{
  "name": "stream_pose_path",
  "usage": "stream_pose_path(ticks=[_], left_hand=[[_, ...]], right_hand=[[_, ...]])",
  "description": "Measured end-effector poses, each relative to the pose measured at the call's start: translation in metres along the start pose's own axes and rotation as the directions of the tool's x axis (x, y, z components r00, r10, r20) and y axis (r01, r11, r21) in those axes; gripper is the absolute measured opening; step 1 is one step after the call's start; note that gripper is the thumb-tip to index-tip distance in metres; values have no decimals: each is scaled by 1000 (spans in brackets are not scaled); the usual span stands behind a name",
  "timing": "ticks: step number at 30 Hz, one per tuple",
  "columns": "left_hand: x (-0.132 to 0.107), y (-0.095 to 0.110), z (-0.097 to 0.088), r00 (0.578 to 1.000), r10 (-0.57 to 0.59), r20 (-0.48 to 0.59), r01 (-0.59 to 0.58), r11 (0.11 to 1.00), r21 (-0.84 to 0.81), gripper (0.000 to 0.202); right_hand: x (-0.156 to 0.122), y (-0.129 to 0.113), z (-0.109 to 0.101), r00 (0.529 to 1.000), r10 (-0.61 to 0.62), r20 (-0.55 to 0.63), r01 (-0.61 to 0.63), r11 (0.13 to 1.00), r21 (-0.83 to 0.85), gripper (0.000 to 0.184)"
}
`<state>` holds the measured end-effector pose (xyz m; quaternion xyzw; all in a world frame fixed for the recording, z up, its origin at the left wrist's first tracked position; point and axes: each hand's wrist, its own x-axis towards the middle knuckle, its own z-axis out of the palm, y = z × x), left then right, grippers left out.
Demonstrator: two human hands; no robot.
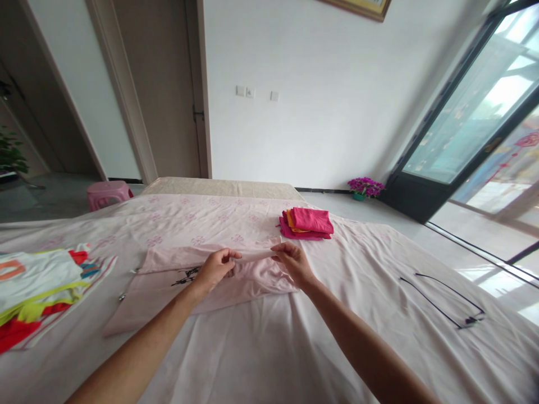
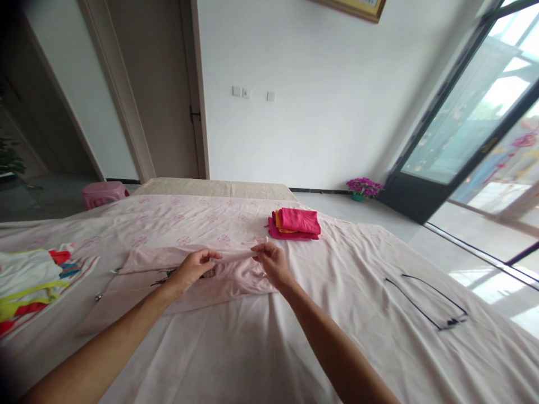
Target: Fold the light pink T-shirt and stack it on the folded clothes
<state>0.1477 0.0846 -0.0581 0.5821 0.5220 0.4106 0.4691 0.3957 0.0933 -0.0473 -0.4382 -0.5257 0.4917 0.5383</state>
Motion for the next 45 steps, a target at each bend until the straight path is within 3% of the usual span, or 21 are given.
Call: stream_pose_path(ticks=[3, 5, 7, 10, 12, 14, 17, 20, 23, 26, 29, 35, 38, 42, 45], left_hand=[[-12, -13, 1, 993, 113, 18, -115, 980, 162, 24], [-21, -19, 1, 975, 215, 63, -224, 923, 312, 27], [-29, -20, 1, 957, 269, 110, -289, 846, 448, 31], [-39, -12, 2, 946, 286, 151, -318, 735, 599, 29], [-45, -6, 6, 937, 299, 180, -338, 655, 676, 26], [-49, -1, 10, 934, 303, 189, -343, 615, 710, 23], [-52, 0, 6, 937, 304, 174, -335, 635, 696, 23], [-50, -7, -24, 952, 286, 106, -273, 645, 714, 22], [-47, -17, -79, 961, 277, -5, -152, 542, 827, 22], [-47, -31, -133, 974, 220, -60, -29, 380, 925, 29], [-49, -44, -164, 982, 160, -99, 52, 275, 960, 34], [-49, -60, -177, 973, 223, -56, 3, 231, 973, 29], [-53, -56, -182, 955, 296, -16, -45, 199, 979, 24], [-69, -45, -187, 914, 406, 28, -90, 135, 987, 21], [-82, -40, -183, 935, 349, 60, -102, 102, 989, 21]], right_hand=[[-9, 9, -12, 988, 83, 132, -59, 982, -177, 17], [-17, 10, -22, 959, 164, 231, -68, 925, -374, 19], [-21, 4, -27, 934, 194, 299, 17, 813, -582, 24], [-23, -15, -21, 950, 90, 299, 193, 583, -789, 30], [-23, -26, -8, 960, -19, 278, 255, 464, -849, 33], [-25, -32, 6, 947, -78, 313, 317, 407, -857, 33], [-31, -28, 21, 912, -5, 410, 388, 338, -857, 28], [-35, -21, 24, 907, 124, 403, 363, 256, -896, 22], [-37, -21, 28, 912, 88, 400, 369, 245, -896, 18], [-40, -22, 41, 859, 11, 511, 490, 267, -830, 21], [-39, -15, 58, 812, -1, 584, 568, 231, -790, 30], [-24, 0, 64, 825, 24, 565, 548, 210, -809, 30], [-23, -5, 56, 825, 2, 566, 551, 226, -804, 30], [-29, -6, 45, 790, -41, 612, 602, 242, -761, 32], [-34, -3, 41, 767, -58, 638, 633, 226, -740, 33]])
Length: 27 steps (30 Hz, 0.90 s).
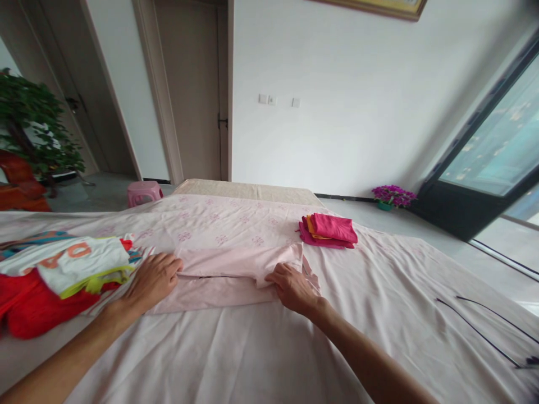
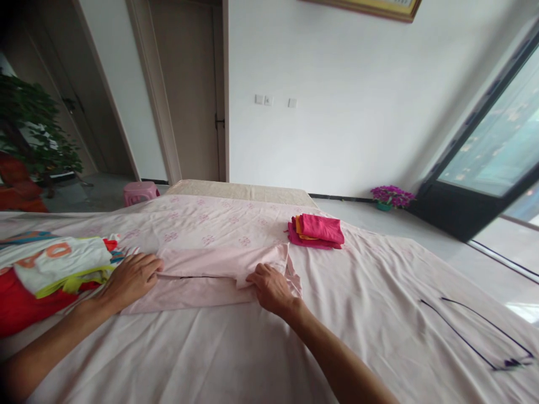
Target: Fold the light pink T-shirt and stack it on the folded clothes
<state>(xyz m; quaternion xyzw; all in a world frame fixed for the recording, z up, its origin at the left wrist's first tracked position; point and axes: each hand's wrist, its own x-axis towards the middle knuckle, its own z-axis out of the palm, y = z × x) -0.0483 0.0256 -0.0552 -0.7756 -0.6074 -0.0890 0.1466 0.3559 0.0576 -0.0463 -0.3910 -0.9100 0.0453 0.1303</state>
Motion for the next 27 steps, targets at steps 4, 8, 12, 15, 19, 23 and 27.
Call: stream_pose_path(ticks=[4, 8, 12, 15, 19, 23, 27], left_hand=[[-2, 8, -2, 977, -86, 194, 90, 996, -13, 25], [12, 19, -6, 959, -171, 226, 183, 983, -33, 28], [37, 51, -4, 990, -89, 111, 120, 938, -324, 30], [59, 91, 8, 1000, -8, 16, 15, 851, -525, 32], [86, 140, 28, 991, 128, -51, -134, 805, -577, 38], [92, 160, 48, 972, 235, -25, -219, 855, -470, 48], [81, 145, 65, 978, 208, 31, -185, 919, -349, 55]], right_hand=[[-5, 0, 1, 1000, -2, -13, 2, 999, -48, 33], [-10, 2, -3, 999, -44, 24, 44, 999, 12, 32], [-7, 6, -6, 995, 71, -68, -60, 987, 151, 30], [7, 4, -6, 972, 187, -141, -165, 974, 156, 35], [34, 3, 3, 975, 195, -109, -193, 981, 29, 42], [41, 19, 18, 966, 259, -9, -258, 958, -124, 50], [25, 48, 28, 907, 416, 68, -393, 892, -223, 53]])
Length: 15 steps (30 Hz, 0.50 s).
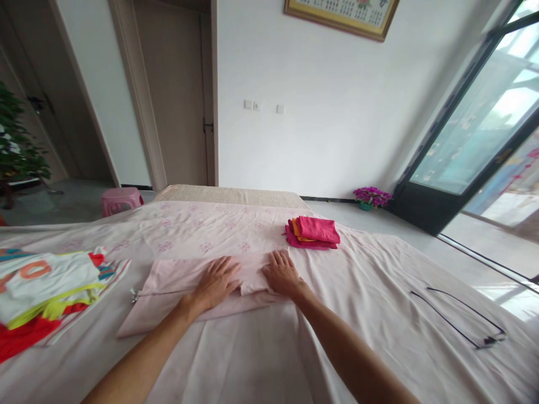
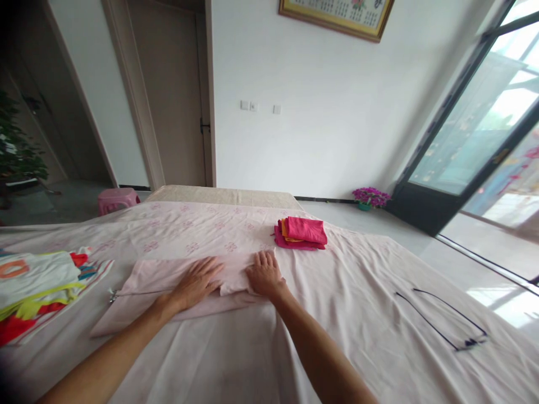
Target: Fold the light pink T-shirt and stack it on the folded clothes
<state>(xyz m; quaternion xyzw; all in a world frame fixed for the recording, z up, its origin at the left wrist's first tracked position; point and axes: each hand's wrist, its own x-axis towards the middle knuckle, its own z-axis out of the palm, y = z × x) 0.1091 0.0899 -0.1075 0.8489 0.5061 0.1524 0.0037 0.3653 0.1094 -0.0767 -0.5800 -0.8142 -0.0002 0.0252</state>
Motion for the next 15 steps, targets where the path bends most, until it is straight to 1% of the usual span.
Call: stream_pose_path(ticks=[2, 3, 4, 5, 8, 10, 12, 14, 15], left_hand=[[-9, -14, 0, 999, -42, 6, 41, 998, 54, 55], [-13, -21, -1, 998, -63, 9, 62, 995, 75, 55], [-16, -28, -2, 996, -83, 13, 81, 992, 93, 55], [-20, -34, -4, 994, -104, 18, 101, 989, 109, 55], [-28, -49, -9, 985, -168, 33, 160, 975, 157, 57], [-33, -56, -11, 979, -200, 38, 189, 964, 186, 58], [-37, -61, -12, 979, -203, 29, 194, 961, 197, 58], [-41, -64, -12, 982, -188, 6, 183, 965, 189, 58], [-42, -64, -12, 984, -181, -8, 179, 967, 181, 58]], right_hand=[[-3, 14, 5, 988, 153, 33, -153, 988, -14, 62], [-5, 21, 6, 978, 201, 53, -200, 980, -20, 65], [-6, 26, 6, 974, 212, 77, -210, 977, -24, 66], [-7, 32, 4, 976, 197, 96, -196, 980, -24, 64], [-10, 50, -7, 989, 110, 103, -114, 993, 32, 48], [-13, 62, -17, 991, 105, 82, -112, 990, 81, 40], [-16, 71, -27, 988, 149, 34, -152, 982, 112, 41], [-20, 73, -33, 976, 208, -65, -197, 970, 139, 44], [-22, 70, -35, 968, 218, -122, -199, 968, 154, 44]])
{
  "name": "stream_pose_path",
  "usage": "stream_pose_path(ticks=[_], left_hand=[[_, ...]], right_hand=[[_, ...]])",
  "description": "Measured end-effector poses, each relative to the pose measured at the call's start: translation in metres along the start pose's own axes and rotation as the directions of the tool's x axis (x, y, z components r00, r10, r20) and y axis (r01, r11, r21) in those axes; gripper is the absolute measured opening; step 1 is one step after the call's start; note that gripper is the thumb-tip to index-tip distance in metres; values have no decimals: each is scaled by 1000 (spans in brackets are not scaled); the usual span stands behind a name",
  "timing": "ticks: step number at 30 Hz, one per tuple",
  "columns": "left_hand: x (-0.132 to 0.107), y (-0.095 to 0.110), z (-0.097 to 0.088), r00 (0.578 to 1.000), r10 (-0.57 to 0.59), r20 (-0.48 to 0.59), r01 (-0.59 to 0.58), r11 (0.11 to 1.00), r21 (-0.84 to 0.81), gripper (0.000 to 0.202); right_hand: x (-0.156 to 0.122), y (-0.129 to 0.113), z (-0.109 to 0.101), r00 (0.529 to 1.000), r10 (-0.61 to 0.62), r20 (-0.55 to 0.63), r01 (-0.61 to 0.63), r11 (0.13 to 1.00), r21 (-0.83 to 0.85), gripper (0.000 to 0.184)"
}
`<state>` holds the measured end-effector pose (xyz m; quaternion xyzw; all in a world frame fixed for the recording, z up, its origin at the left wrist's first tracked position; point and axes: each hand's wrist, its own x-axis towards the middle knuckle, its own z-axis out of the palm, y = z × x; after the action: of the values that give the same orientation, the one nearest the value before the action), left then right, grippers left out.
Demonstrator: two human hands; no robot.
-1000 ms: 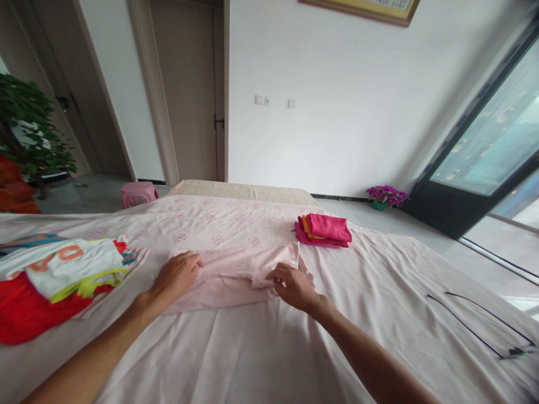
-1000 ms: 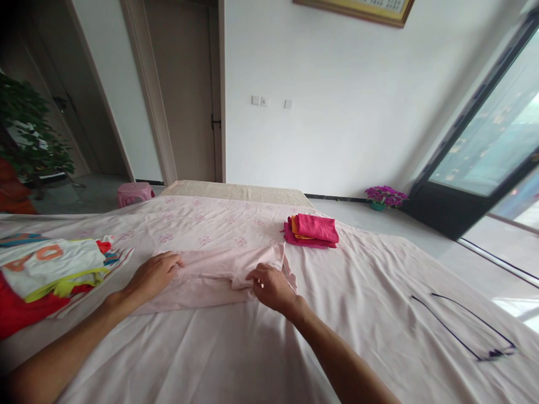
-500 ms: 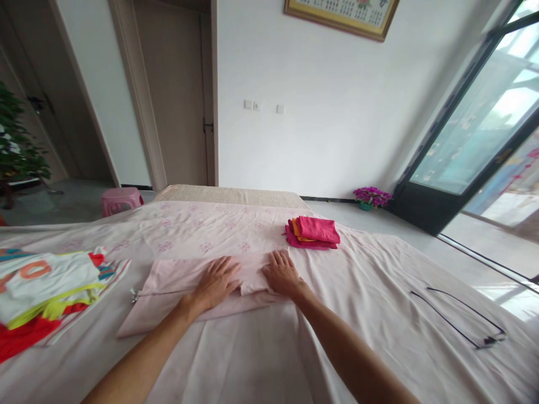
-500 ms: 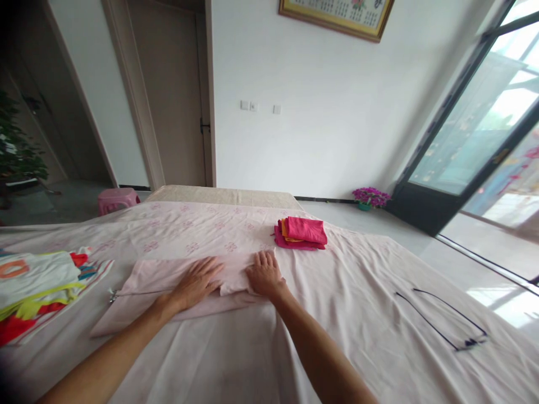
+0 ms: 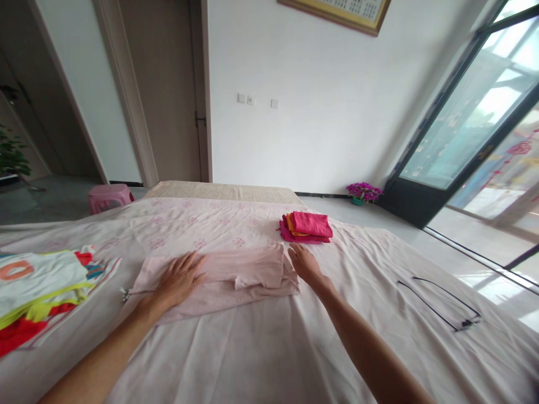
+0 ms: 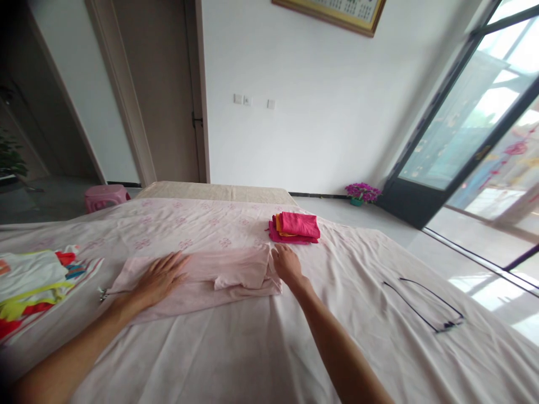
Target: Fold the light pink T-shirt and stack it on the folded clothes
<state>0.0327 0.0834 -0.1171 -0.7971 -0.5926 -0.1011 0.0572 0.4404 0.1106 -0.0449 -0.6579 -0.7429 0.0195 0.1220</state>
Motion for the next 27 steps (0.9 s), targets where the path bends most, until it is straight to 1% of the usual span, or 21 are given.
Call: stream_pose_path(ticks=[2, 3, 7, 10, 14, 18, 20, 22, 23, 24, 25, 27], left_hand=[[-1, 1, 0, 1000, 0, -21, 0, 1000, -14, 58], [-1, 1, 0, 1000, -4, -25, 3, 1000, -16, 58], [-3, 2, -3, 1000, -11, -11, 11, 1000, -11, 56], [-9, -7, -6, 1000, -12, 0, 12, 1000, -4, 57], [-24, -28, -9, 998, -68, 2, 68, 997, 22, 58], [-39, -48, -13, 990, -142, -3, 142, 989, 33, 57], [-44, -59, -16, 985, -173, -12, 172, 985, -25, 53], [-48, -72, -20, 978, -204, -32, 197, 969, -150, 50], [-50, -79, -22, 968, -245, -50, 229, 949, -217, 49], [-53, -86, -25, 948, -312, -68, 283, 919, -273, 49], [-56, -93, -28, 914, -397, -81, 356, 882, -308, 49], [-64, -103, -34, 830, -552, -81, 505, 805, -310, 48]], right_hand=[[-5, -10, 1, 996, -35, -87, 36, 999, 11, 45], [-7, -16, 4, 993, -72, -98, 73, 997, 2, 45], [-15, -43, 22, 968, -241, -68, 238, 970, -47, 51], [-19, -51, 39, 947, -321, -16, 320, 945, -72, 53], [-21, -47, 52, 948, -317, 33, 319, 944, -82, 56], [-22, -44, 55, 952, -306, 26, 307, 948, -81, 55], [-21, -44, 55, 952, -304, 18, 305, 950, -74, 55], [-21, -44, 56, 954, -301, 8, 301, 951, -66, 55], [-22, -44, 56, 954, -300, 4, 300, 952, -61, 55], [-21, -44, 56, 953, -301, 2, 301, 952, -55, 54], [-21, -44, 56, 953, -303, 0, 303, 952, -48, 54], [-21, -44, 55, 952, -307, -4, 307, 951, -33, 54]])
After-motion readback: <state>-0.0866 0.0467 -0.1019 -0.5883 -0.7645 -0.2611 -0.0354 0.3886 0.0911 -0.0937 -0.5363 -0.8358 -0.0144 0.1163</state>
